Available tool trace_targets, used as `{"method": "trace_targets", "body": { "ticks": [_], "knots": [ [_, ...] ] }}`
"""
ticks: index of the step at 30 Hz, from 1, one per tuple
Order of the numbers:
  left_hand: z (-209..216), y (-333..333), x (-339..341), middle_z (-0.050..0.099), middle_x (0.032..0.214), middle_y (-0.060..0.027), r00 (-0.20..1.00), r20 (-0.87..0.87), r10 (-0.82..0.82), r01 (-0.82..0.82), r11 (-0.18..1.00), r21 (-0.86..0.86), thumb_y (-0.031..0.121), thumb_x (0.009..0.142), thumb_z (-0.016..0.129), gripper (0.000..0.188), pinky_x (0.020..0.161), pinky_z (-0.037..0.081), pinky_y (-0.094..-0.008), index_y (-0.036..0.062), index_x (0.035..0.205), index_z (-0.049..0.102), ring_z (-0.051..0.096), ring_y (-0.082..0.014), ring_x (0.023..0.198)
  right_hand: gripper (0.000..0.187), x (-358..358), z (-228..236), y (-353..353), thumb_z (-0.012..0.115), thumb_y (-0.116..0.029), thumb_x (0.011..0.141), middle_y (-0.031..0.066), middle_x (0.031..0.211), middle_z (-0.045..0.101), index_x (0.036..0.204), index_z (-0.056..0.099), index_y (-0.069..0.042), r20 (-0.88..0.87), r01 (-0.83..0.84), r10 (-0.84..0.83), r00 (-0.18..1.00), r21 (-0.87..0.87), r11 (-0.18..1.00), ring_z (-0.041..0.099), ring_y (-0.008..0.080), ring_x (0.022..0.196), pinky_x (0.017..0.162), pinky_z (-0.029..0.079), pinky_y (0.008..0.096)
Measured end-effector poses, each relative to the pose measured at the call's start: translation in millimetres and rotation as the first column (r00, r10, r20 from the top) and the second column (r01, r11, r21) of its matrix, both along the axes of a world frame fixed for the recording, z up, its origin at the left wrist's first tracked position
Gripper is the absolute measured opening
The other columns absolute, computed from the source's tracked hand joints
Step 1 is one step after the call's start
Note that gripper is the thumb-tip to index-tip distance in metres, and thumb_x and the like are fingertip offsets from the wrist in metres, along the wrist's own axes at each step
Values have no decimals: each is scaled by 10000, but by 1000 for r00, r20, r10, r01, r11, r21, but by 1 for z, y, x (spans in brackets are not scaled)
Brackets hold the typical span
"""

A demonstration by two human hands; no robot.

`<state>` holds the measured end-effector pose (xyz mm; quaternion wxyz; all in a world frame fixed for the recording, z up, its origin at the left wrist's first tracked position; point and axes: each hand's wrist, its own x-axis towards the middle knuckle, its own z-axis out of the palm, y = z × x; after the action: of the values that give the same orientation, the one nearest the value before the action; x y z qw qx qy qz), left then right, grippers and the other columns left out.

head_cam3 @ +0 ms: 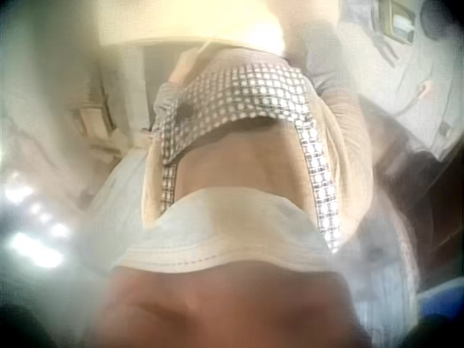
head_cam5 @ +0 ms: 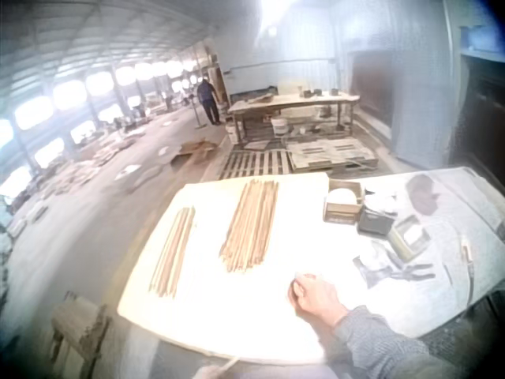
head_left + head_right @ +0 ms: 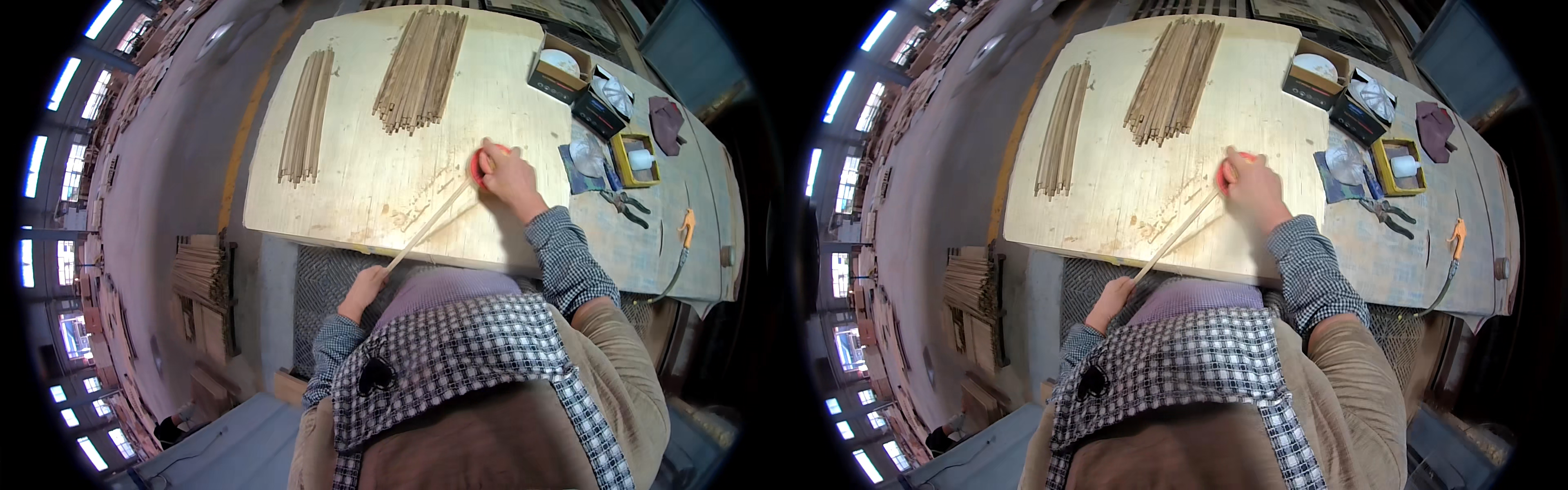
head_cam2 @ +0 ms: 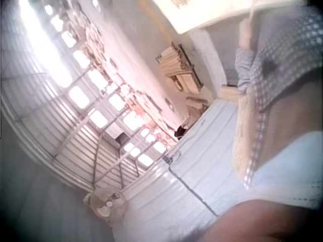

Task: The person sands multiple wooden rods individually using a handheld orbital sander and then wipes one rod with a cloth.

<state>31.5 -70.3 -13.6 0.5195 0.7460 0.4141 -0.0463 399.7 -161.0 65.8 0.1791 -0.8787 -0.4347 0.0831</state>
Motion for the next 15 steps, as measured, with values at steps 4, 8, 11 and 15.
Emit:
{"method": "trace_targets", "body": {
  "ticks": [4, 8, 11, 15],
  "knots": [
    [1, -14, -10, 587, 686, -179, 996, 0, 85, -82, 965, 250, 290, 928, 489, 309, 584, 440, -404, 16, 824, 586, 582, -337, 641, 568, 37, 4, -21, 551, -360, 823, 272, 1062, 520, 1362, 388, -298, 83, 190, -203, 976, 136, 972, 602, 413, 864, 728, 506, 453],
    [28, -43, -38, 599, 734, -189, 965, 101, 244, -264, 878, 401, 245, 901, 544, 208, 591, 454, -443, 48, 842, 578, 587, -392, 710, 623, 60, 3, -45, 597, -340, 823, 207, 1069, 583, 1391, 360, -246, 155, 252, -266, 951, 104, 962, 591, 390, 906, 723, 498, 462],
    [36, -57, -26, 587, 741, -188, 903, 234, 361, -429, 798, 424, 205, 885, 572, 173, 591, 456, -436, 47, 816, 559, 584, -390, 714, 813, 72, -4, -74, 693, -256, 713, 220, 1022, 608, 1427, 309, -193, 55, 167, -172, 984, 81, 983, 584, 417, 862, 721, 481, 488],
    [44, -65, -13, 573, 736, -184, 815, 326, 479, -579, 694, 428, 187, 877, 583, 162, 586, 452, -437, 47, 803, 548, 578, -393, 711, 993, 68, -4, -64, 761, -150, 576, 209, 1084, 579, 1437, 268, -113, -23, 57, -56, 998, 41, 998, 564, 381, 982, 838, 465, 427]
  ]
}}
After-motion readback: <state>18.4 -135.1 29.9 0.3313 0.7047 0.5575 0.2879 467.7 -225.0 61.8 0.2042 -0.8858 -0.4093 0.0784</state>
